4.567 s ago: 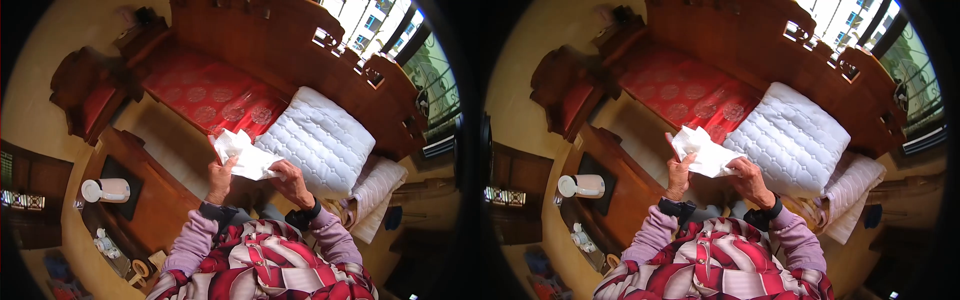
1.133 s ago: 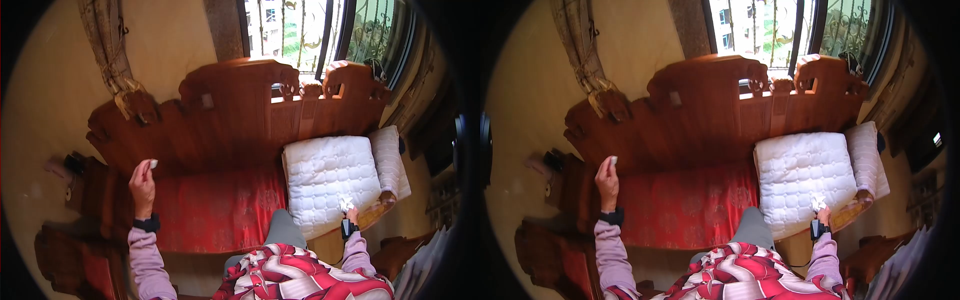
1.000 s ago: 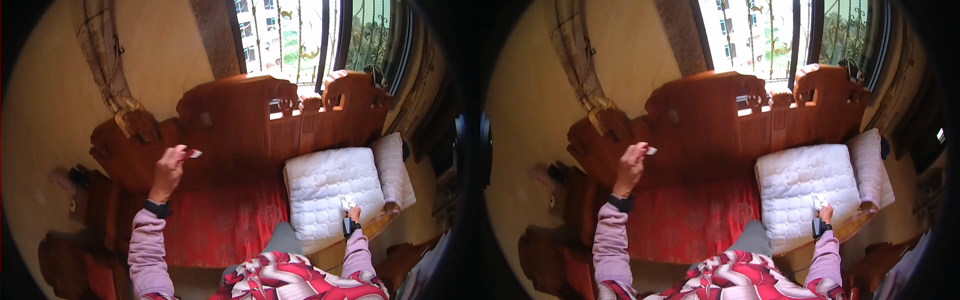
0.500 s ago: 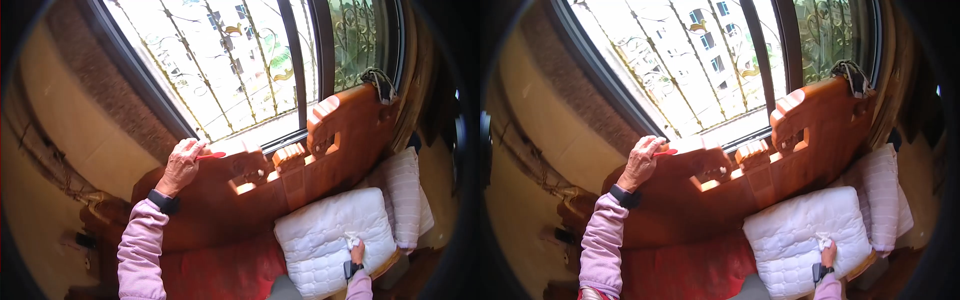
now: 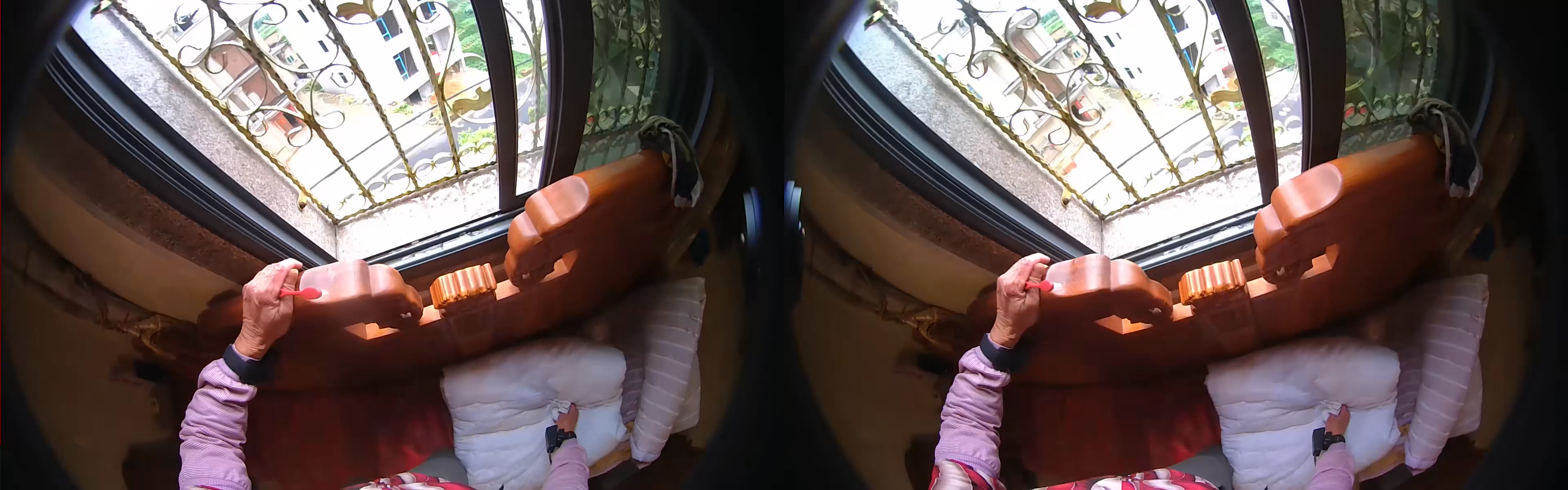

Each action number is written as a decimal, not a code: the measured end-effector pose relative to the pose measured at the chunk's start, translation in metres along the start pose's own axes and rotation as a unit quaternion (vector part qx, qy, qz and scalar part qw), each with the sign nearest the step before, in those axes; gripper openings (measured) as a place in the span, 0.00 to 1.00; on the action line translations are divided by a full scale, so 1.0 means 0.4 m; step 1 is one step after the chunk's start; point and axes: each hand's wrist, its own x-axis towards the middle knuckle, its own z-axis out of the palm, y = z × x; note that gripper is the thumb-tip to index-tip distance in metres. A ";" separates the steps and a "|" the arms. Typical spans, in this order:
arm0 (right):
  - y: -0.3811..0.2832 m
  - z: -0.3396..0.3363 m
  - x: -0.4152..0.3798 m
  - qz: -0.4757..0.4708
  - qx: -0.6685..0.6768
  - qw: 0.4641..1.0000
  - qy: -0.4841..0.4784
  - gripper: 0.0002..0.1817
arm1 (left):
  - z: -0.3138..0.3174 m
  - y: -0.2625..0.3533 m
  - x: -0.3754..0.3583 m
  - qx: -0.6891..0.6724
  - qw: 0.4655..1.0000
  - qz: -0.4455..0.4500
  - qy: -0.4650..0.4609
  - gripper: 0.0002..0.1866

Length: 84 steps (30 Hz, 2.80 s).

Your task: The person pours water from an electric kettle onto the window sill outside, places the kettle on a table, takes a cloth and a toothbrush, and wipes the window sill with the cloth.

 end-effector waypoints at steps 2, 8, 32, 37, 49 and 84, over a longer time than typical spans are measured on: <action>0.026 0.002 -0.006 0.030 0.034 0.998 -0.031 0.10 | -0.001 -0.004 0.003 -0.011 1.000 -0.010 -0.027 0.09; 0.077 -0.010 0.015 -0.010 -0.093 0.996 0.003 0.11 | -0.005 -0.016 0.010 -0.056 0.996 0.029 -0.063 0.08; -1.543 -0.203 -0.507 -0.473 -0.144 0.869 -0.011 0.11 | -0.147 0.119 -0.020 -0.043 0.901 0.425 0.067 0.20; -1.795 -0.122 -0.372 -0.655 -0.232 0.714 -0.084 0.15 | -0.063 0.074 0.011 0.032 0.913 0.406 -0.011 0.16; -1.942 0.536 -0.020 -0.660 -0.295 0.565 -0.397 0.06 | -0.022 0.043 0.012 0.153 0.846 0.478 -0.177 0.13; -1.764 0.830 -0.137 -0.598 -0.241 0.530 -0.551 0.04 | 0.033 -0.010 -0.018 0.126 0.903 0.403 -0.075 0.14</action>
